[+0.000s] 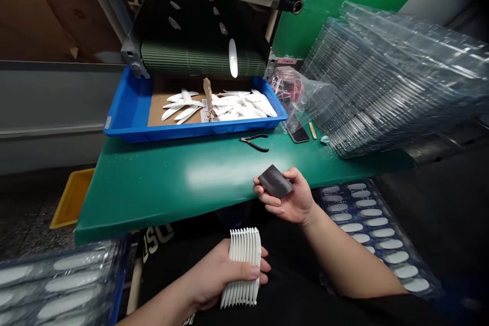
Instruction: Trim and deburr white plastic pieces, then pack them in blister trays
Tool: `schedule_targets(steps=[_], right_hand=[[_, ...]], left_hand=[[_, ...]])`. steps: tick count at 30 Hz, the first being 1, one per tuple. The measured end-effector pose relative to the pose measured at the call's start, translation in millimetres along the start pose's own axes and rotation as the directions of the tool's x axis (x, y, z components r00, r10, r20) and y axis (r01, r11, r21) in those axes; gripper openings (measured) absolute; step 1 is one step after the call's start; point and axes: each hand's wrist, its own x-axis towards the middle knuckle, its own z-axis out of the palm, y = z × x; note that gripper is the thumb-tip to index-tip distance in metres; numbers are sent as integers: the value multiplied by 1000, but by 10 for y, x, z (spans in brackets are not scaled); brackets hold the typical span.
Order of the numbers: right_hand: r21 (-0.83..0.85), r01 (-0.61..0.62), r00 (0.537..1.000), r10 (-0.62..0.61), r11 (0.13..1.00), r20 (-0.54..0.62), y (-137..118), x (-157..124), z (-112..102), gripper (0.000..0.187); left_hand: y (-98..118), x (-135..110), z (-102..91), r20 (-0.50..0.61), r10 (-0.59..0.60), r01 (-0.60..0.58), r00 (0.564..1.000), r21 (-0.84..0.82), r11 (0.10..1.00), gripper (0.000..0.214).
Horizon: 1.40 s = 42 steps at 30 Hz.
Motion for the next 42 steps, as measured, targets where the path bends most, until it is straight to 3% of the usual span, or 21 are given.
schedule_targets(steps=[3,5,7,9,12,19,22,25,26,28,30,31,33,35,37,39,40,42], right_hand=[[-219,-34,999,42,975,30,134,-76,117,44],[-490,-56,997,74,870,17,160,-146,242,34],[-787,-56,995,97,615,4,138,-190,372,24],[-937,-30,994,111,349,10,87,-189,472,21],[-994,24,995,91,107,33,13,-139,543,21],[-988,57,997,59,-146,49,31,-46,569,30],[-979,15,999,41,-205,7,34,38,479,32],[-953,-139,989,-80,-270,-122,-50,87,373,30],[-951,-178,981,-128,-253,-149,-86,76,361,30],[-984,-134,981,-157,-114,-115,-136,24,386,33],[-1000,3,997,-79,28,1,-139,-26,444,38],[-998,51,998,-33,28,50,-126,-35,469,38],[-993,39,998,-41,-112,43,-100,-15,486,37],[-970,-88,975,-221,-228,-36,-92,22,474,34],[-981,-91,957,-287,-172,-38,-92,40,473,34],[-994,57,987,-145,-92,70,-79,47,497,34],[-988,123,990,-60,-92,128,-67,55,512,35],[-967,133,991,0,-218,136,-52,88,535,33]], left_hand=[[-22,-12,45,-7,-15,15,1000,2,1000,63],[-18,-24,74,-17,-15,15,1000,-2,1000,63],[-8,-31,100,-21,-9,9,1000,7,1000,61],[4,-29,122,-21,-5,5,1000,41,999,59],[21,-18,143,-27,-3,5,1000,86,996,54],[52,24,152,-51,11,-2,999,166,986,54],[84,8,163,-32,-11,17,999,197,980,53],[130,-21,171,58,-46,26,997,311,950,51],[142,-24,170,69,-48,21,996,346,938,51],[154,-13,163,54,-29,6,998,373,928,51],[153,9,153,36,2,-14,999,359,933,51],[152,18,151,33,8,-19,999,349,937,50],[153,23,152,35,-2,-10,999,348,937,49],[160,17,158,20,-22,14,1000,360,933,48],[169,11,164,3,-22,19,1000,368,930,47],[176,14,170,-8,5,-1,1000,372,928,43],[180,16,175,-14,14,-8,1000,364,931,41],[191,18,191,-10,3,1,1000,367,930,40]])
